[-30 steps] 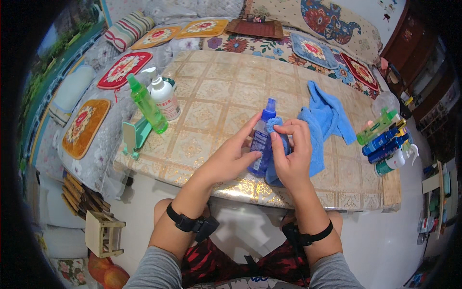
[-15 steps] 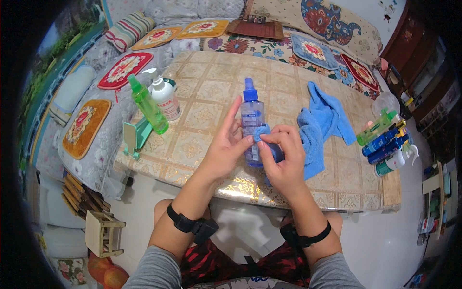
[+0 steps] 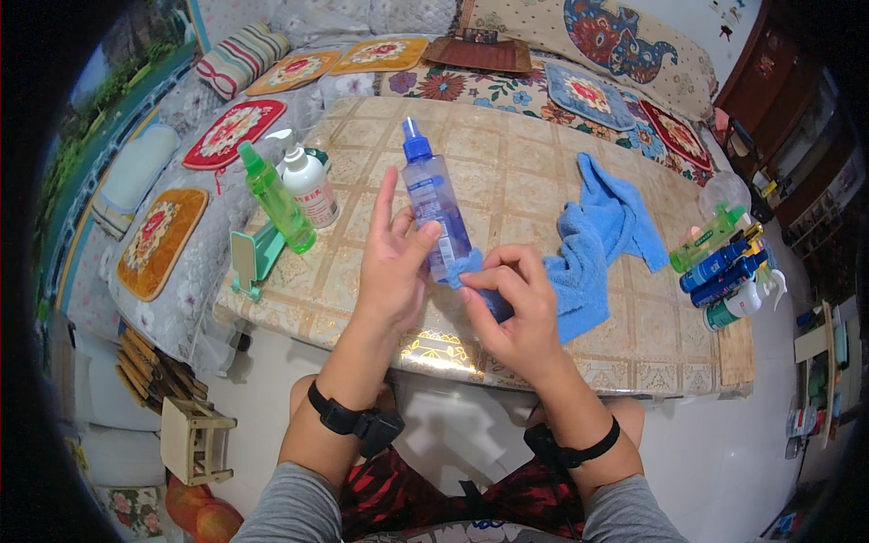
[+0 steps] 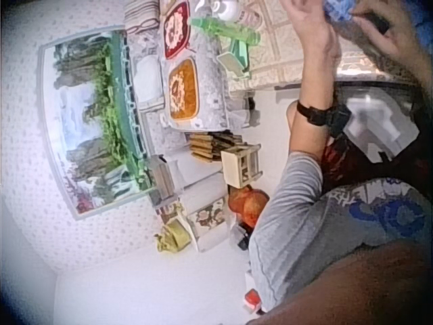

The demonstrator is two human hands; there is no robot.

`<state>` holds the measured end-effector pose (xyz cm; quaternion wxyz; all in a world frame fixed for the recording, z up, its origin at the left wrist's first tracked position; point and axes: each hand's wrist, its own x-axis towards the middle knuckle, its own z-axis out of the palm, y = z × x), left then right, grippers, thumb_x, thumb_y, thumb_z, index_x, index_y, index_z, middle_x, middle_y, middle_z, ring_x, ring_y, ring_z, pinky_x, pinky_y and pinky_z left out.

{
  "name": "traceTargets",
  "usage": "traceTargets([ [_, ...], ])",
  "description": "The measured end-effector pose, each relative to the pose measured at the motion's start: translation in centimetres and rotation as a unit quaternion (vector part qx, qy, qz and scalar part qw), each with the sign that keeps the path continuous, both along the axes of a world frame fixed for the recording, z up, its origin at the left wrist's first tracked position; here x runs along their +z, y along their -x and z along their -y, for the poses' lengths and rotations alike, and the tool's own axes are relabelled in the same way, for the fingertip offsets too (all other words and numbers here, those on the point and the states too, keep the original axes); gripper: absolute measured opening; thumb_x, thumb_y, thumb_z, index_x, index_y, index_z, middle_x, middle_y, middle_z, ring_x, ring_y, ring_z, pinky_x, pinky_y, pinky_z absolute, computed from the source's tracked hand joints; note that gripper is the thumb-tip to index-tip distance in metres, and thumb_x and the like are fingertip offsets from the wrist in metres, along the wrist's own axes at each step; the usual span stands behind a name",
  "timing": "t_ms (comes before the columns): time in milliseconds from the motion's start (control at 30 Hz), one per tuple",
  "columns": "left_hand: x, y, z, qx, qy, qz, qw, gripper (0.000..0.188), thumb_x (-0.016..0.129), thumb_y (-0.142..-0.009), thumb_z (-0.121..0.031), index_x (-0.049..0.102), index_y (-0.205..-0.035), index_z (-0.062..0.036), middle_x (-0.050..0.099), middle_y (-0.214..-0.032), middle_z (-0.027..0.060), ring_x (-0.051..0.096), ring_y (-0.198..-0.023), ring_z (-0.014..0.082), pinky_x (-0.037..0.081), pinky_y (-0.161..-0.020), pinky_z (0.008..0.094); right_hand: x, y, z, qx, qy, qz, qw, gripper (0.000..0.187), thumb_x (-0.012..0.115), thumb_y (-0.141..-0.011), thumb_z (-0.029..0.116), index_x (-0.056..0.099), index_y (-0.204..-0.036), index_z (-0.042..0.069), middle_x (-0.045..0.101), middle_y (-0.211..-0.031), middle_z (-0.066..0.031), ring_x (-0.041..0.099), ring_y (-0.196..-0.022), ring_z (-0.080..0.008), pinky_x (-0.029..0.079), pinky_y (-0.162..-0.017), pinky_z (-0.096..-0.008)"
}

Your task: Cleaning a blue spray bottle with a blue cloth.

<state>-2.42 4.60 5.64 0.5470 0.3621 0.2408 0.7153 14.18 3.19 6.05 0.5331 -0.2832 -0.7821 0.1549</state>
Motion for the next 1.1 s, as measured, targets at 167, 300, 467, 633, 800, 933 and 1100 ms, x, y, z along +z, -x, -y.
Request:
traceTargets([
  [167, -0.5, 0.9, -0.3, 0.001, 0.027, 0.023, 0.999, 0.085, 0.065, -0.095, 0.002, 0.017, -0.162, -0.0154, 0.054, -0.132, 0.0143, 0.060, -0.115, 0.0202, 0.057, -0.092, 0.0360, -0.2, 0.4, 0.2, 0.030, 0.013, -0.014, 0.999, 0.017, 0.078, -0.079, 0.002, 0.072, -0.096, 0.002, 0.057, -0.097, -0.0129, 0.061, -0.083, -0.0250, 0.051, -0.067, -0.0320],
  [300, -0.8, 0.6, -0.4, -0.001, 0.033, 0.020, 0.999, 0.076, 0.068, -0.095, -0.007, 0.025, -0.158, -0.0086, 0.065, -0.115, 0.0114, 0.068, -0.100, 0.0211, 0.059, -0.087, 0.0378, 0.0, 0.4, 0.4, 0.025, 0.002, -0.015, 1.000, 0.018, 0.077, -0.079, 0.000, 0.072, -0.096, 0.002, 0.056, -0.097, -0.0124, 0.060, -0.081, -0.0240, 0.050, -0.066, -0.0316],
  [467, -0.5, 0.3, -0.1, -0.064, 0.052, 0.048, 0.995, 0.072, 0.064, -0.097, -0.001, 0.024, -0.158, -0.0049, 0.058, -0.131, 0.0127, 0.062, -0.113, 0.0187, 0.057, -0.094, 0.0373, -0.2, 0.3, 0.3, 0.008, -0.042, -0.039, 0.998, 0.022, 0.078, -0.076, -0.005, 0.073, -0.096, 0.003, 0.056, -0.094, -0.0114, 0.059, -0.078, -0.0225, 0.050, -0.066, -0.0307],
  [633, -0.3, 0.4, 0.2, -0.067, 0.041, 0.041, 0.996, 0.072, 0.064, -0.097, -0.001, 0.025, -0.157, -0.0049, 0.058, -0.132, 0.0121, 0.061, -0.114, 0.0187, 0.056, -0.095, 0.0373, -0.1, 0.3, 0.6, 0.008, -0.025, -0.050, 0.998, 0.021, 0.078, -0.076, -0.005, 0.073, -0.095, 0.003, 0.058, -0.093, -0.0113, 0.060, -0.079, -0.0227, 0.050, -0.067, -0.0308],
  [800, -0.3, 0.5, 0.3, -0.067, 0.036, 0.029, 0.997, 0.074, 0.065, -0.096, -0.001, 0.025, -0.158, -0.0051, 0.057, -0.133, 0.0119, 0.061, -0.115, 0.0184, 0.056, -0.095, 0.0370, -0.1, 0.1, 0.4, 0.024, 0.025, -0.073, 0.997, 0.019, 0.077, -0.078, -0.004, 0.072, -0.095, 0.003, 0.060, -0.092, -0.0118, 0.061, -0.080, -0.0230, 0.050, -0.070, -0.0307],
  [933, -0.1, 0.6, 0.4, -0.076, 0.021, 0.008, 0.997, 0.074, 0.066, -0.095, -0.001, 0.026, -0.157, -0.0045, 0.057, -0.133, 0.0117, 0.060, -0.116, 0.0180, 0.055, -0.095, 0.0350, -0.6, 0.0, -0.1, 0.040, 0.056, -0.110, 0.992, 0.017, 0.076, -0.080, -0.002, 0.072, -0.095, 0.002, 0.062, -0.091, -0.0125, 0.061, -0.082, -0.0233, 0.049, -0.071, -0.0313],
  [1100, -1.0, 0.0, 0.6, -0.076, 0.004, -0.078, 0.994, 0.076, 0.068, -0.093, -0.002, 0.027, -0.157, -0.0011, 0.054, -0.136, 0.0141, 0.058, -0.121, 0.0189, 0.050, -0.101, 0.0335, -0.4, 0.0, -0.6, 0.007, 0.043, -0.107, 0.993, 0.014, 0.076, -0.081, -0.002, 0.071, -0.094, 0.001, 0.064, -0.093, -0.0132, 0.063, -0.083, -0.0240, 0.050, -0.073, -0.0320],
])
